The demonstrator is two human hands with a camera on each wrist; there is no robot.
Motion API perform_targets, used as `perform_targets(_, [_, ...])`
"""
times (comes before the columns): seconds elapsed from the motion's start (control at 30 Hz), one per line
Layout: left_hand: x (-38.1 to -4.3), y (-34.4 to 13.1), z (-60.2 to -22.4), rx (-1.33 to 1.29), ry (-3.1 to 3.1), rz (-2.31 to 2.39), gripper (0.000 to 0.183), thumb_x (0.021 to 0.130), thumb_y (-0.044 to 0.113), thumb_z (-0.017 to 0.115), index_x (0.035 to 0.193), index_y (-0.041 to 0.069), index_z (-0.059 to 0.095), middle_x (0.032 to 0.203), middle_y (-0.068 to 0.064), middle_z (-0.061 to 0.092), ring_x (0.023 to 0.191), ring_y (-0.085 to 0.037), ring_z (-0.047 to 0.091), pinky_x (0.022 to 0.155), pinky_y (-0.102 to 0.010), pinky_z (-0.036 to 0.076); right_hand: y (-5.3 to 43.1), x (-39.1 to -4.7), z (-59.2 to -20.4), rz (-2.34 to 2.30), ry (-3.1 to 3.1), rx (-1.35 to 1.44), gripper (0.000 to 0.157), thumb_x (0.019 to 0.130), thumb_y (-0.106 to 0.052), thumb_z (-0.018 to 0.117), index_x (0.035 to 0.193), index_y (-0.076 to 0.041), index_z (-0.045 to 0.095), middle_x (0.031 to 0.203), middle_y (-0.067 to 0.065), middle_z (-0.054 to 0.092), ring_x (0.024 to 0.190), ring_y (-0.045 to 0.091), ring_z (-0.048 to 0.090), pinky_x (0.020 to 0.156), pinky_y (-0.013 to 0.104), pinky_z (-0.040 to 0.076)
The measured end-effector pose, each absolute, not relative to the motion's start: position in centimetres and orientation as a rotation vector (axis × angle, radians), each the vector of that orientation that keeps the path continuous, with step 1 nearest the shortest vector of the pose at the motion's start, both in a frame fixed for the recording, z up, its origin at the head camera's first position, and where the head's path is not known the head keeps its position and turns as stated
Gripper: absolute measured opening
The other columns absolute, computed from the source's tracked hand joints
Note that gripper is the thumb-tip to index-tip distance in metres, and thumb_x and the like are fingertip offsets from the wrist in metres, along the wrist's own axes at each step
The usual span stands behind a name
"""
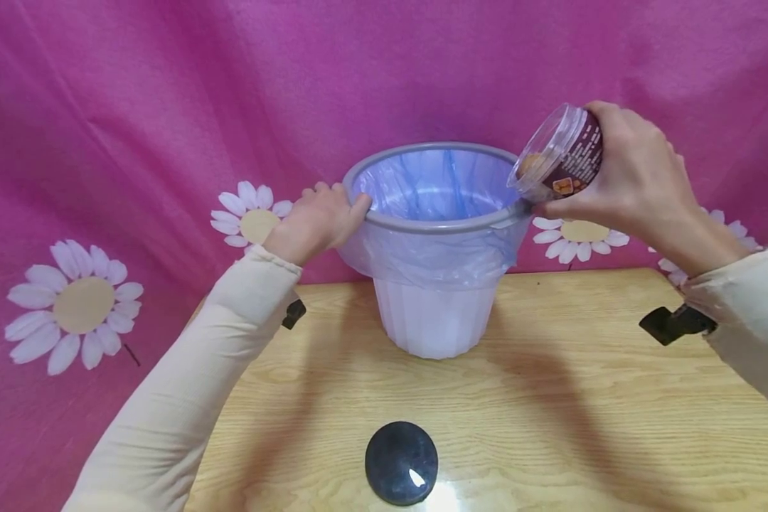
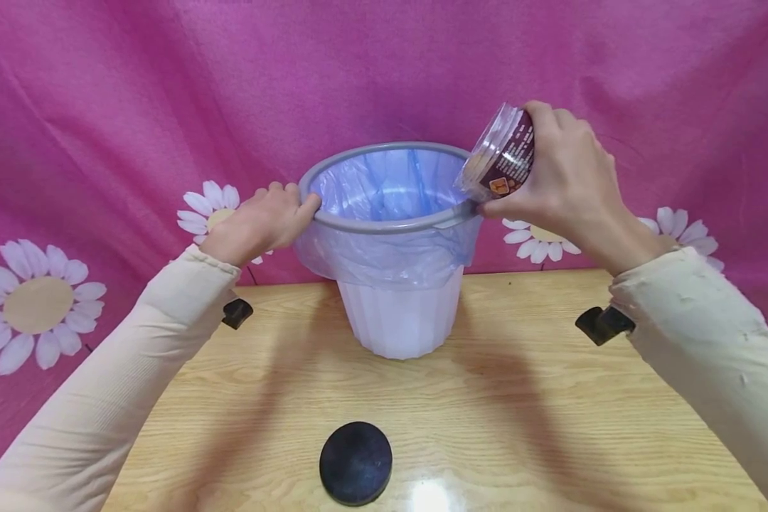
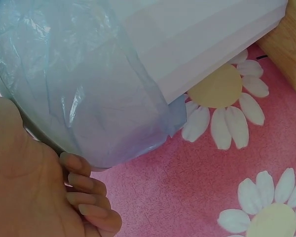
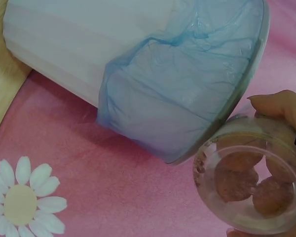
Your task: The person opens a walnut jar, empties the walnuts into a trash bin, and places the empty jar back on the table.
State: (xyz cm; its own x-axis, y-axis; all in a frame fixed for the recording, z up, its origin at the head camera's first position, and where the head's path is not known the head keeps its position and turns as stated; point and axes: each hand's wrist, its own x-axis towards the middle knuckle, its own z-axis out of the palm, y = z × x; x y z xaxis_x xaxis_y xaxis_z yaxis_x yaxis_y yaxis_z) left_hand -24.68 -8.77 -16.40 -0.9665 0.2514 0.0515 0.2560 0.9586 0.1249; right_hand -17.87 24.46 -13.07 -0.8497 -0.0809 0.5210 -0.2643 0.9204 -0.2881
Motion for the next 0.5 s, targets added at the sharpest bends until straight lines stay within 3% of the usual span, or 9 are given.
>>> perform_targets(0.5, [-24.79, -8.99, -16.40, -0.382, -3.066, -0.232, 0.071, 0.096, 0.045, 0.020, 0.131, -0.012, 0.042, 0.130, -0.030, 0.047, 0.120, -0.044, 0.046, 0.102, -0.050, 0.036, 24.09, -18.12, -12.30, 0.397, -2.644, 0.278, 0.115, 0.057, -0.035, 0.092, 0.146, 0.001, 0.029, 0.129, 0.032, 0.045, 0.114, 0.051, 0.043, 0.091, 0.071, 0.036])
